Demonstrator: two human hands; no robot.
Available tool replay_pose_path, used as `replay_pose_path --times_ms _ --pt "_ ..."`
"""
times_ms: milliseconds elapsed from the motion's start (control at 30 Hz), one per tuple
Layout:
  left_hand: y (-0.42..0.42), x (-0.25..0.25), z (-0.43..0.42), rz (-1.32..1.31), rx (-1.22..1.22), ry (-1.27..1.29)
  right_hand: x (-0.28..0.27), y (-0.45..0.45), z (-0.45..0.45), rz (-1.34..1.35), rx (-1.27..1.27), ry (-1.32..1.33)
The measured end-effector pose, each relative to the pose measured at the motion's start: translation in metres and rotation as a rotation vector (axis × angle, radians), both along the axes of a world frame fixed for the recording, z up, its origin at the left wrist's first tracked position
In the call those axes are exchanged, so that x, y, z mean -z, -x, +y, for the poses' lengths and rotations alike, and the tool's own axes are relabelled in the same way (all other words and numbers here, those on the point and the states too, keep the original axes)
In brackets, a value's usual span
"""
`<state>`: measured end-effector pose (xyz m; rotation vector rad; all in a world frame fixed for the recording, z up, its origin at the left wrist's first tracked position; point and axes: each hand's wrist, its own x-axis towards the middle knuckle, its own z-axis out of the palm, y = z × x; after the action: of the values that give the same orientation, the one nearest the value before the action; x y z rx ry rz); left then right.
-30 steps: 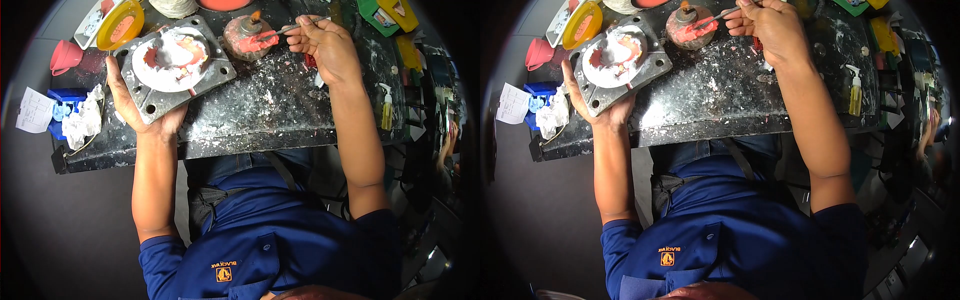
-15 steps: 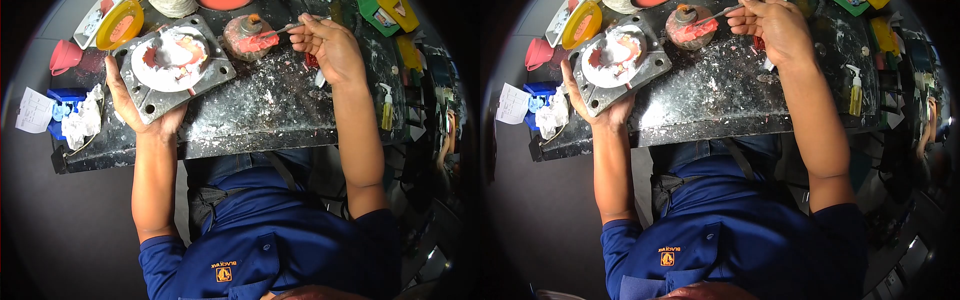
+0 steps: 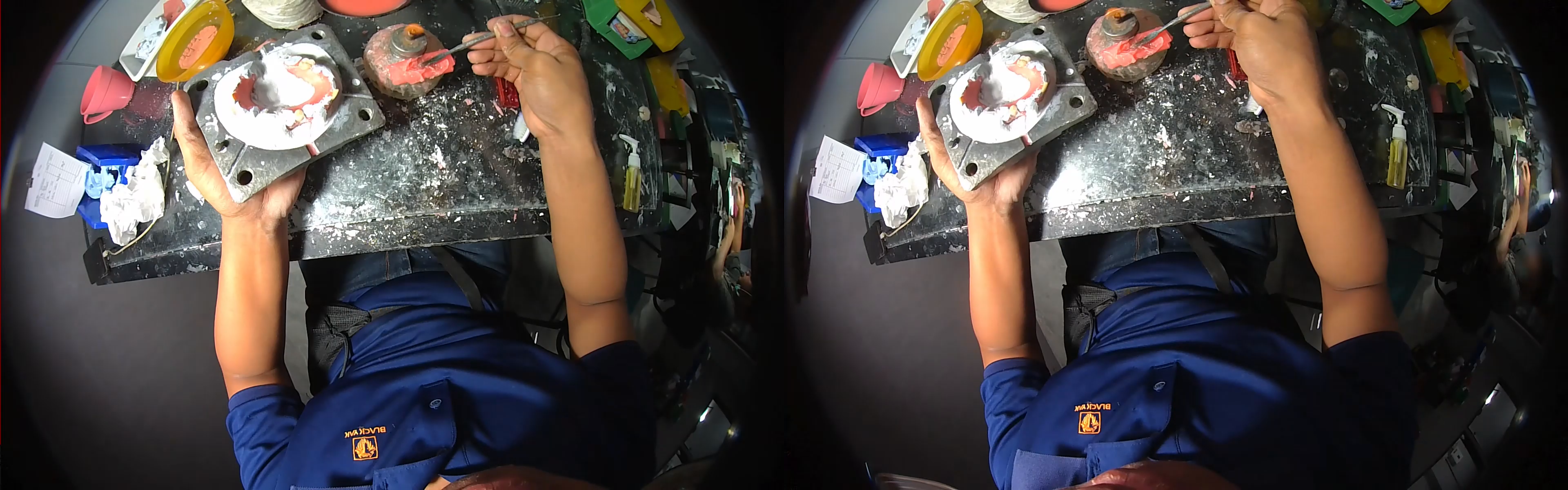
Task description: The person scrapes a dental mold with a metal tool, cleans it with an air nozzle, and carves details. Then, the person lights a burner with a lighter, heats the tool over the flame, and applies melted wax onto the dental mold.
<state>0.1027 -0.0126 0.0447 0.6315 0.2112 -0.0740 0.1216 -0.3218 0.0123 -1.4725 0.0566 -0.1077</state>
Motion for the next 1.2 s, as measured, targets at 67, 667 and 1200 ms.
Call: replay_pose_path --times_ms 67,667,1200 --pt "0.001 -0.001 -0.001 0.009 -0.006 0.006 -0.001 0.0 0.002 0.003 -0.001 0.011" --pt "0.002 -0.003 -0.003 0.036 -0.014 0.034 -0.002 0.002 0.006 0.126 -0.045 -0.047" --pt "0.0 0.0 0.0 0.019 -0.005 0.022 -0.021 0.001 0.027 0.036 -0.031 -0.183"
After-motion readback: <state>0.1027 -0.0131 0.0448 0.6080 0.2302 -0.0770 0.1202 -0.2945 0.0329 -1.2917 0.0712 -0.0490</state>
